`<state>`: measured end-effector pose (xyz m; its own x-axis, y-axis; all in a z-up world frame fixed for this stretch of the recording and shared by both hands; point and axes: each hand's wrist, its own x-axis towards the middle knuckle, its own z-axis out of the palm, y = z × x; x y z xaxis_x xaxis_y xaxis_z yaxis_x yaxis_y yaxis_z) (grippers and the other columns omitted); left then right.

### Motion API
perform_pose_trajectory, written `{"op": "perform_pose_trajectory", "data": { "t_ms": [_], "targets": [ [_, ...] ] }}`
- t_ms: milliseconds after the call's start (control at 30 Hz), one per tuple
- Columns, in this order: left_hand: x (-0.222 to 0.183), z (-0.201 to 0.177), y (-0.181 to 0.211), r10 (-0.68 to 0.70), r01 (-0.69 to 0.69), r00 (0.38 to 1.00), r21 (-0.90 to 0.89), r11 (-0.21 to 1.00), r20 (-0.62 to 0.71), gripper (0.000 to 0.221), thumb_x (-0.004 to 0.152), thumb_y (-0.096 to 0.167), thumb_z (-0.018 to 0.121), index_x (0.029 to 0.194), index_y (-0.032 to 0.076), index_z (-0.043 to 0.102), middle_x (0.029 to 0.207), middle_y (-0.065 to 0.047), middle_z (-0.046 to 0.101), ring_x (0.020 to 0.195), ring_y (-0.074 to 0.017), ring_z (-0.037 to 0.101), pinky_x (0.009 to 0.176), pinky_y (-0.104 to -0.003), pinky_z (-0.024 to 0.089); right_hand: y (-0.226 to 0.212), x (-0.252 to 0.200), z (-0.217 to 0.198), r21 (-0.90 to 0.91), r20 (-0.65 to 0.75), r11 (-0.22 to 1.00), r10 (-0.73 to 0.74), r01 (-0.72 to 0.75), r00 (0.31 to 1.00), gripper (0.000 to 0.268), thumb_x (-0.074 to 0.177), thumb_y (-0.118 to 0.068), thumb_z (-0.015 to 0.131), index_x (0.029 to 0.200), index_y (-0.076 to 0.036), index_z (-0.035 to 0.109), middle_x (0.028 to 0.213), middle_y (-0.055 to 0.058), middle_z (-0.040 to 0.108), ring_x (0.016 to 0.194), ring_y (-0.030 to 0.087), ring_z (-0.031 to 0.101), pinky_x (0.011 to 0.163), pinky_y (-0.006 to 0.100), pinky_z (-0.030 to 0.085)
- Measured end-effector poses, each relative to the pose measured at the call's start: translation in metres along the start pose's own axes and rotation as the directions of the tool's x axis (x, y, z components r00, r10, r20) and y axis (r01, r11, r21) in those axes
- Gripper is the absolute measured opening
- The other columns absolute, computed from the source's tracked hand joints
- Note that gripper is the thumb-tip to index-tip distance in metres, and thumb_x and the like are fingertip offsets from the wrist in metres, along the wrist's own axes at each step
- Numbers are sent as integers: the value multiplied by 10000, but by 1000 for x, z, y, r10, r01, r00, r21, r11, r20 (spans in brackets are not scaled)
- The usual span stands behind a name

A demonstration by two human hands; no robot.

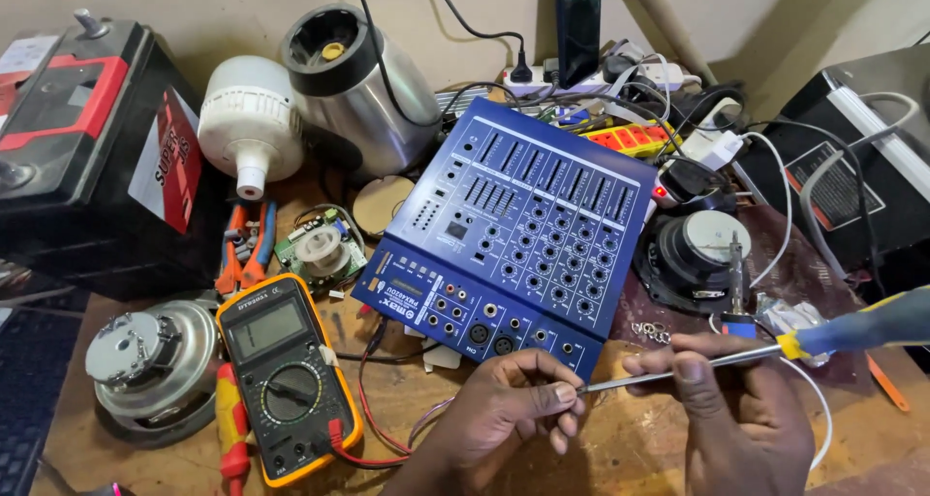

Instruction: Assembling an audio mixer by installing a circuit board into its housing and securing it with a screwdriver.

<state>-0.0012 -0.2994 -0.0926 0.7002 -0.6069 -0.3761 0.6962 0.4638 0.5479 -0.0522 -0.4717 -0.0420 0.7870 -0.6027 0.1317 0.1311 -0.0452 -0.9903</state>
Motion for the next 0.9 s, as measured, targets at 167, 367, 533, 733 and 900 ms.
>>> {"op": "perform_pose_trajectory", "data": {
  "t_ms": [167, 367, 533, 733, 900],
  "targets": [
    [-10, 11, 18, 26, -26, 1000, 23, 999, 6, 90, 1001, -78, 738, 1083, -106, 716, 903, -252, 738, 701, -239, 709, 582, -293, 625, -6, -6, 3, -111, 17, 982, -152, 153, 988, 115, 1014, -53, 694, 1042, 45, 641, 900, 229, 771, 821, 310, 819, 860, 392, 713],
    [-33, 15, 65, -200, 343, 937, 657, 671, -286, 377, 1180, 334, 628, 923, 88, 752, 711, -42, 686, 427, -62, 410, 388, -224, 265, -7, -4, 0, -112, 72, 978, -168, 175, 983, 129, 1036, -36, 651, 1117, 64, 650, 913, 231, 784, 865, 290, 829, 898, 376, 709],
    [-24, 8, 57, -196, 423, 906, 796, 434, -374, 396, 1132, 416, 659, 921, 128, 828, 655, 10, 594, 459, -98, 438, 445, -269, 315, -1, -8, 5, -295, 118, 940, -143, 173, 983, 167, 994, -119, 712, 1113, -10, 756, 893, 125, 858, 863, 176, 832, 851, 302, 676],
    [-21, 7, 49, -134, 393, 915, 771, 501, -380, 408, 1115, 395, 688, 836, 126, 817, 609, 3, 602, 424, -100, 435, 425, -266, 299, -4, -11, 10, -365, 138, 929, -16, 66, 990, 178, 956, -174, 757, 1072, -55, 822, 879, 64, 892, 859, 150, 873, 841, 278, 664],
    [-20, 5, 48, -120, 392, 917, 803, 449, -380, 396, 1105, 416, 675, 857, 146, 824, 679, -6, 687, 496, -119, 555, 477, -267, 414, -7, -12, 7, -582, 164, 807, -7, 102, 986, 199, 924, -303, 787, 1068, -190, 863, 962, -74, 899, 915, 56, 844, 825, 247, 602]
  ]
}}
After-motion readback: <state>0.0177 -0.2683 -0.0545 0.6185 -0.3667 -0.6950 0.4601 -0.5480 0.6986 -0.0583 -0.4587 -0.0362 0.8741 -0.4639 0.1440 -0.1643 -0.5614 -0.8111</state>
